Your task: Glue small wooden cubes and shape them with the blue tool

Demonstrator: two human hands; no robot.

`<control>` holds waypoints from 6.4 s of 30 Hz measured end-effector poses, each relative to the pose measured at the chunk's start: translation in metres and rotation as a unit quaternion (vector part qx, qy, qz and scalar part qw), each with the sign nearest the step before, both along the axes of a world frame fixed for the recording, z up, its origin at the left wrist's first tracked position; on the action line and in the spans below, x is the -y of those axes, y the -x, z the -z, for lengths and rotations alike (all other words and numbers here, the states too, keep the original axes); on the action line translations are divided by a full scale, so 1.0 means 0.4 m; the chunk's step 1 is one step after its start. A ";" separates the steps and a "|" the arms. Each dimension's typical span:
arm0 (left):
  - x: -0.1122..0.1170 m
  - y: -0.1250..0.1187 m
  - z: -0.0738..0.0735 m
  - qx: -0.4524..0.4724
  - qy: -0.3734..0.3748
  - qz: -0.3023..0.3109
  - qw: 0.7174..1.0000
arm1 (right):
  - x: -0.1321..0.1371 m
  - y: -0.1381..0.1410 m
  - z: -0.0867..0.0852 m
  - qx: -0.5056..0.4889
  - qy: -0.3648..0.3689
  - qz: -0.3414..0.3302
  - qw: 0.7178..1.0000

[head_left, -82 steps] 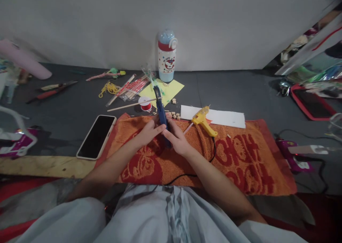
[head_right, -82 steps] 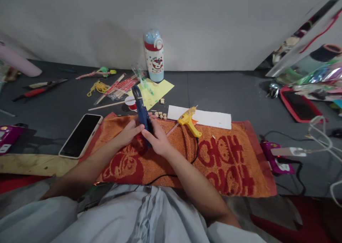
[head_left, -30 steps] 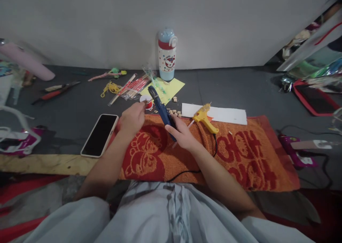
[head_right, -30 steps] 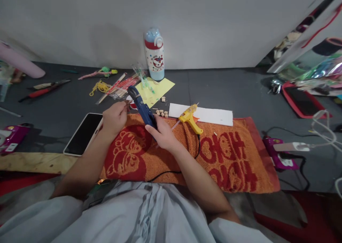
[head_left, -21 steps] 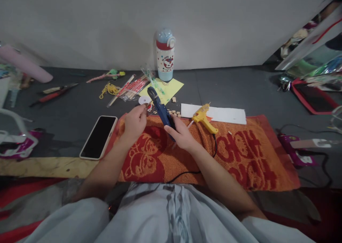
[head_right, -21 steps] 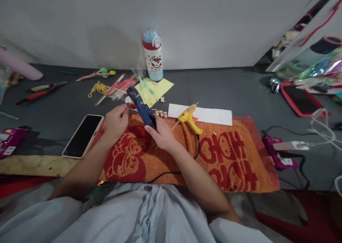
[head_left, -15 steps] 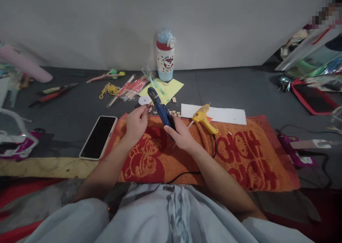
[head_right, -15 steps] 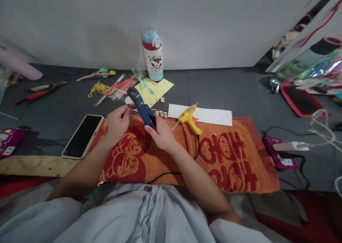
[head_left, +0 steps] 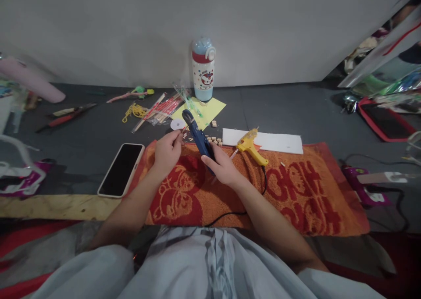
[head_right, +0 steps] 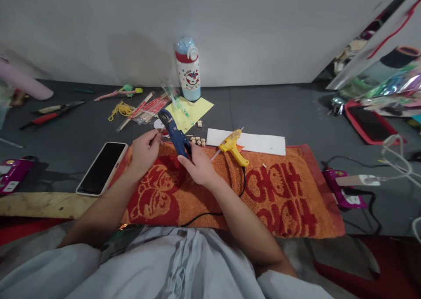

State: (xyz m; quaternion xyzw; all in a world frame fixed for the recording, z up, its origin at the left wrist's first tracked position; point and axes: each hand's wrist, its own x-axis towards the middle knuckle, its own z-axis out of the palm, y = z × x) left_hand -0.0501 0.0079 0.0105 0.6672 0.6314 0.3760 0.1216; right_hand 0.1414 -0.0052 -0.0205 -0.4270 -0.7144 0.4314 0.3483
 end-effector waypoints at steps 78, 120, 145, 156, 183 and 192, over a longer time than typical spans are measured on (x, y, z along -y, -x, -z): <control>-0.005 0.045 -0.006 -0.122 -0.033 0.010 0.992 | -0.014 -0.042 -0.036 -0.005 -0.020 -0.079 0.997; -0.011 0.056 -0.031 0.042 0.068 0.094 0.992 | -0.014 -0.039 -0.027 0.005 -0.014 -0.083 0.996; -0.022 0.090 -0.041 0.137 0.163 0.167 0.963 | -0.015 -0.042 -0.012 -0.011 -0.021 -0.104 0.994; -0.011 0.043 -0.021 -0.088 -0.095 0.023 0.991 | -0.012 -0.023 -0.005 -0.020 0.014 -0.027 0.999; 0.043 -0.089 0.036 0.480 0.189 0.144 0.844 | 0.020 0.035 0.021 -0.154 0.056 -0.034 0.986; 0.046 -0.097 0.032 0.489 0.174 0.125 0.846 | 0.019 0.036 0.018 -0.149 0.060 -0.032 0.987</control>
